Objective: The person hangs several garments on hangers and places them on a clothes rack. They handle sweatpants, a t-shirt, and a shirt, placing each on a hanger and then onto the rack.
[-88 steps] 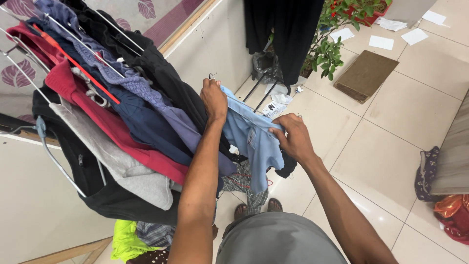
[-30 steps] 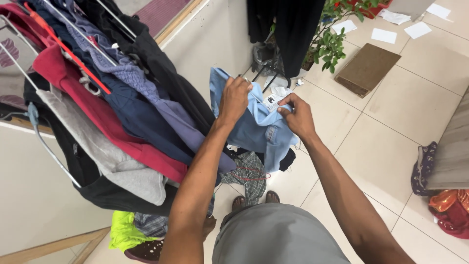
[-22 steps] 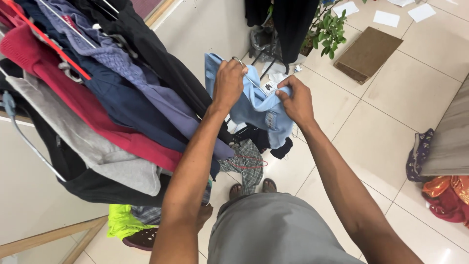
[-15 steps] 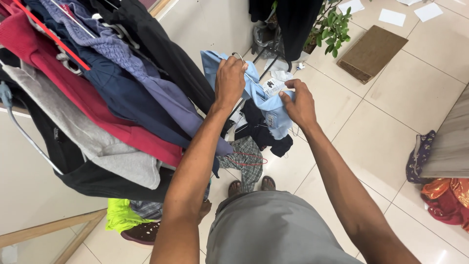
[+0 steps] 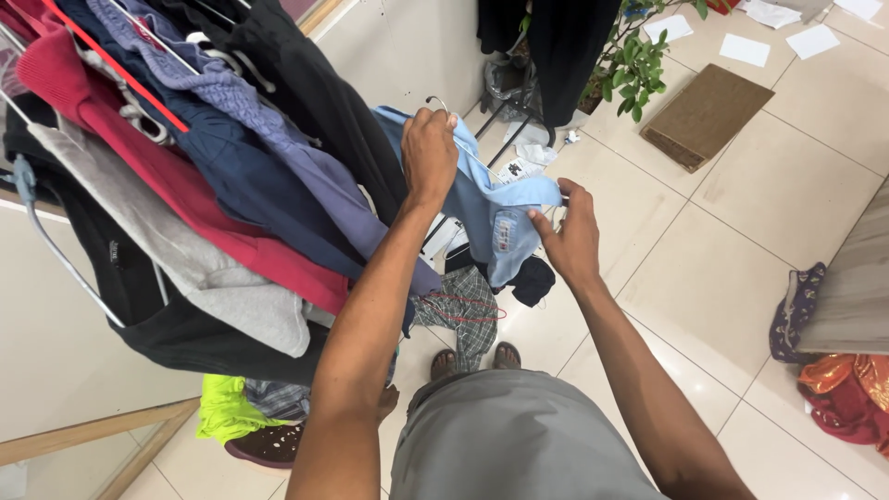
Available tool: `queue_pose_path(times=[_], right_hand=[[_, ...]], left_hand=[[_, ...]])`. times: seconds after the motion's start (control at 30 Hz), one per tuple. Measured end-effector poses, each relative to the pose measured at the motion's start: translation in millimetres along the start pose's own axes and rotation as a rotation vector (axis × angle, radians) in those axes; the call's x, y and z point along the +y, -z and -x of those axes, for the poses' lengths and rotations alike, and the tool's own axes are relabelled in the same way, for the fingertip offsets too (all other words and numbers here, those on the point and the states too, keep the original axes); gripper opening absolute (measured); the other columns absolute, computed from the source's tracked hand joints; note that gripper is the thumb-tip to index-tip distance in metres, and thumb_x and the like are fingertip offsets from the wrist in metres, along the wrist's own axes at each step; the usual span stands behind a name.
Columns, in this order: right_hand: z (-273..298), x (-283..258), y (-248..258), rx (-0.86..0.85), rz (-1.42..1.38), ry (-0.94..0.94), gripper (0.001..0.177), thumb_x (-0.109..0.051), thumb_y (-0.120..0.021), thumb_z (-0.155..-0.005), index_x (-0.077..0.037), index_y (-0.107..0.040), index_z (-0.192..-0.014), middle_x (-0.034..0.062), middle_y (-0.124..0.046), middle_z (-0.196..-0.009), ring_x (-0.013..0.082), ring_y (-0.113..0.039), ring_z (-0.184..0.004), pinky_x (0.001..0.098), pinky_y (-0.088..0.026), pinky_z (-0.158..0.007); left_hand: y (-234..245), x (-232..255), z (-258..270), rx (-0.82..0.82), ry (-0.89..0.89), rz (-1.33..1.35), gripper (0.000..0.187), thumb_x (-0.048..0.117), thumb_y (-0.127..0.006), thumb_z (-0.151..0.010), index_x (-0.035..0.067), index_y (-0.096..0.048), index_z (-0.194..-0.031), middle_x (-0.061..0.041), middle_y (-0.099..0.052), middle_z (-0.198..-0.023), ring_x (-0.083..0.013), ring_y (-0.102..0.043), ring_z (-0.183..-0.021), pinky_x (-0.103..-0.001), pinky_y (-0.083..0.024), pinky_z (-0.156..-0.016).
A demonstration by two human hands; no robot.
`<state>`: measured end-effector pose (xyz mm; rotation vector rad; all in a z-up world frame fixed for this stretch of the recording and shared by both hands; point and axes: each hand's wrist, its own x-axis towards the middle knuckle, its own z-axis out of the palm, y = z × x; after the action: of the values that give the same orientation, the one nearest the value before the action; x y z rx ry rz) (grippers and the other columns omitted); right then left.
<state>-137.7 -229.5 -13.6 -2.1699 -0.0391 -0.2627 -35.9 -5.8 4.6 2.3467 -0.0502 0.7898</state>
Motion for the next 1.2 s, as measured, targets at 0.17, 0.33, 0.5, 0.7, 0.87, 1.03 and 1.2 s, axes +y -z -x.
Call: queue_pose_path(times=[0.17,0.33,0.5,0.7,0.87,1.03,1.2], right_hand=[[-8.5,-22.2,0.1,-0.021,0.273,0.262,0.057,-0.025,-0.082,-0.085,-0.004,-0.058,-0.132,0.0187,-0.062,-0.121,0.0383,-0.061,-0.112,0.0470,-0.051,-0.092],[-23.6,-39.5,-4.4,-0.102,0.340,0.348,0.047,-0.021,-0.080,-0.084,-0.007,-0.065,-0.126,0.0179,-0.068,-0.114,0.0392,-0.063,-0.104,0.0478,-0.052,-0.086],[-36.1,-32.4,-5.7,-0.065,0.282,0.402,0.022,-0.016,-0.076,-0.087,-0.012,-0.075,-0.109,0.0120,-0.076,-0.106,0.0316,-0.071,-0.090,0.0426,-0.055,-0.078],[-72.1,-5.6,-3.8,-0.239,-0.627,-0.123,0.019,-0.020,-0.069,-0.102,-0.004,-0.073,-0.111,0.0057,-0.076,-0.090,0.0116,-0.067,-0.078,0.0266,-0.053,-0.075],[-77.6,-3.0,-5.7,-0.062,0.043,0.045,0.030,-0.023,-0.074,-0.093,-0.001,-0.068,-0.112,0.0115,-0.074,-0.091,0.0236,-0.069,-0.078,0.0373,-0.053,-0.072],[-52.8,0.4,-14.3,0.138,0.291,0.211,0.030,-0.028,-0.074,-0.097,-0.003,-0.058,-0.096,0.0137,-0.063,-0.094,0.0317,-0.062,-0.083,0.0455,-0.049,-0.074],[-15.4,3.3,-24.4,0.056,0.353,0.019,0.041,-0.040,-0.081,-0.092,-0.005,-0.058,-0.090,0.0117,-0.064,-0.092,0.0311,-0.062,-0.085,0.0453,-0.050,-0.075]], left_hand=[[4.1,5.9,-7.0,0.040,0.063,-0.033,0.018,0.017,-0.065,-0.098,0.002,-0.073,-0.094,-0.014,-0.067,-0.092,-0.0355,-0.062,-0.090,-0.046,-0.050,-0.084],[10.4,14.3,-9.4,0.033,0.063,-0.030,0.019,0.017,-0.065,-0.099,0.001,-0.073,-0.093,-0.014,-0.067,-0.092,-0.0359,-0.063,-0.090,-0.046,-0.050,-0.083],[21.1,4.2,-10.7,0.042,0.027,-0.019,0.018,0.015,-0.064,-0.099,-0.001,-0.072,-0.093,-0.016,-0.067,-0.092,-0.0362,-0.062,-0.090,-0.047,-0.050,-0.082],[24.5,-13.5,-11.2,0.025,-0.040,0.036,0.018,0.013,-0.064,-0.099,-0.001,-0.072,-0.092,-0.016,-0.069,-0.091,-0.0369,-0.062,-0.087,-0.047,-0.049,-0.084],[19.2,-10.1,-8.3,-0.006,-0.037,0.012,0.018,0.013,-0.064,-0.098,-0.002,-0.072,-0.091,-0.018,-0.070,-0.092,-0.0368,-0.062,-0.085,-0.047,-0.049,-0.082],[21.5,-6.6,-10.2,-0.005,-0.014,-0.052,0.018,0.013,-0.065,-0.097,-0.002,-0.072,-0.092,-0.018,-0.069,-0.090,-0.0357,-0.062,-0.083,-0.047,-0.049,-0.082],[21.4,-5.1,-11.7,0.037,0.007,-0.028,0.017,0.012,-0.066,-0.097,-0.003,-0.072,-0.091,-0.018,-0.068,-0.089,-0.0362,-0.061,-0.082,-0.046,-0.049,-0.081]])
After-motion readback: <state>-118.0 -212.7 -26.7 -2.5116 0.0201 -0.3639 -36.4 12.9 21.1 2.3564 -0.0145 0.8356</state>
